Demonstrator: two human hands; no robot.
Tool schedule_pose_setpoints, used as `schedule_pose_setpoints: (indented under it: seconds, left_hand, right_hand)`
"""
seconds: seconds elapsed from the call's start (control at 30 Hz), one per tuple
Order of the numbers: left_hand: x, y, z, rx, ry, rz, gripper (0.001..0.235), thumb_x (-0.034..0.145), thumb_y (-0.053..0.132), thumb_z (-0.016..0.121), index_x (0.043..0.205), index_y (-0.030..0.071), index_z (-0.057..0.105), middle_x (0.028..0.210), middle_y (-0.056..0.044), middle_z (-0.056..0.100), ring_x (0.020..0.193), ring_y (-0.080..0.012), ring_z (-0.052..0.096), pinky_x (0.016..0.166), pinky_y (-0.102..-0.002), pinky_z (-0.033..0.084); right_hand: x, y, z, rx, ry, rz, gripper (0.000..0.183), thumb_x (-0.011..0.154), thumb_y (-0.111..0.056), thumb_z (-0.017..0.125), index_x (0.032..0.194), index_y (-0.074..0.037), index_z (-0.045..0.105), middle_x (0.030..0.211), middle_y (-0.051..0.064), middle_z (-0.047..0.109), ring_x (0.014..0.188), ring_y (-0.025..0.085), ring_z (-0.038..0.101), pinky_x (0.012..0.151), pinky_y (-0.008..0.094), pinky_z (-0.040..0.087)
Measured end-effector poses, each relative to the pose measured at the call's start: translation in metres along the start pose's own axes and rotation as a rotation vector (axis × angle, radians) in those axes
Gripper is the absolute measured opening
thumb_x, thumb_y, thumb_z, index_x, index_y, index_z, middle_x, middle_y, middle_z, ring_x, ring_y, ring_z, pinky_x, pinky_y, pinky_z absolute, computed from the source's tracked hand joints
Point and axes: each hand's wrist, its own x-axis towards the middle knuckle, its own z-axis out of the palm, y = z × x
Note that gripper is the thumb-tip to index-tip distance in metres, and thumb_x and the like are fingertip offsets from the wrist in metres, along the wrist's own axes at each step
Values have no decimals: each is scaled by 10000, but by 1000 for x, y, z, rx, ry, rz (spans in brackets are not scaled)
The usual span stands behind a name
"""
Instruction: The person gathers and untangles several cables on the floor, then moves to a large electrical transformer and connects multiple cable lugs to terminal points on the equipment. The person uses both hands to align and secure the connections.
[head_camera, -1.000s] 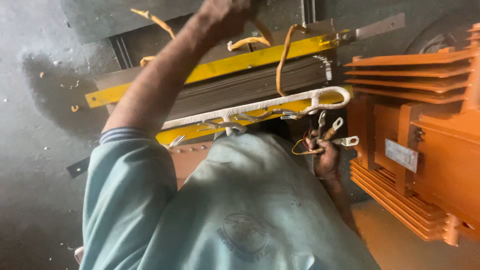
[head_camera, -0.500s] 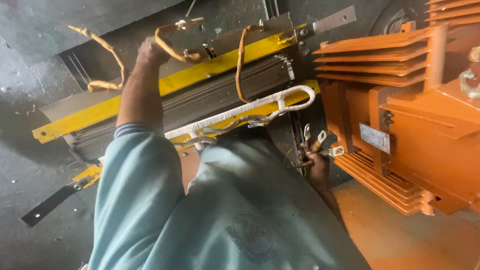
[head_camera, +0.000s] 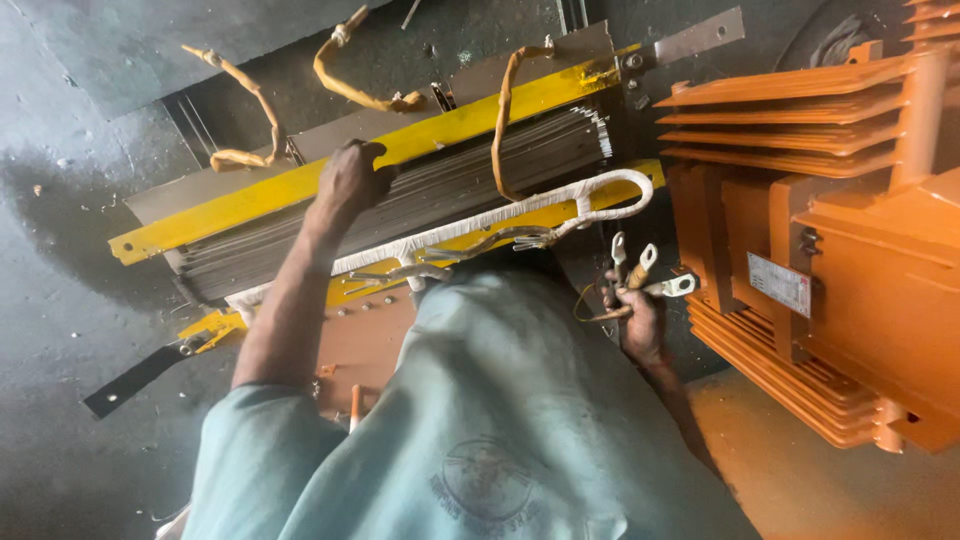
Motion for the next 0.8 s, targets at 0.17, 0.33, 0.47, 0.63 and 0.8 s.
schedule_pose_setpoints:
  seconds: [0.17,0.33,0.47,0.63,0.8]
  left_hand:
    - [-10,102,-10,-354,-118,-262,323,917,350,756,1097,83,744,950,-191,737,822,-358,739,705,-480,567]
    - [20,157,43,-343,-336,-276,344,938,394,764,1010,57,758,871,-203,738,795,-341,700,682,-460,540]
    - [34,171,63,-762,-324,-345,338,925,350,719,1008,22,714,826,-118,740,744,-199,684,690,-394,560]
    - [101,187,27,-1200,-125,-507,443,1028,471,639,1011,30,603,829,-74,581,753,-215,525,626,-365,455]
    - [193,194,-23,-1609,-126,-361,391,995,369,621,1074,-11,573,990,-113,700,1000,-259,746,843,-481,637]
  right_hand:
    - [5,2,8,-28,-40,38,334,927,-88,534,1200,66,651,1047,121,681,851,172,643,787,305,529]
    - [13,-2,12,-29,-71,-37,331,929,-71,553,1213,64,657,1059,107,683,839,167,625,789,308,522]
    - [11,-11,10,-41,-14,-31,341,902,-80,543,1213,27,634,1068,87,693,825,161,639,780,313,532]
    - [10,-17,0,0,68,-6,363,866,-89,543,1201,23,626,1042,84,698,781,166,619,835,356,563]
    - [9,-24,-8,63,-2,-13,342,947,-142,546,1206,55,649,910,98,614,808,181,600,972,416,541]
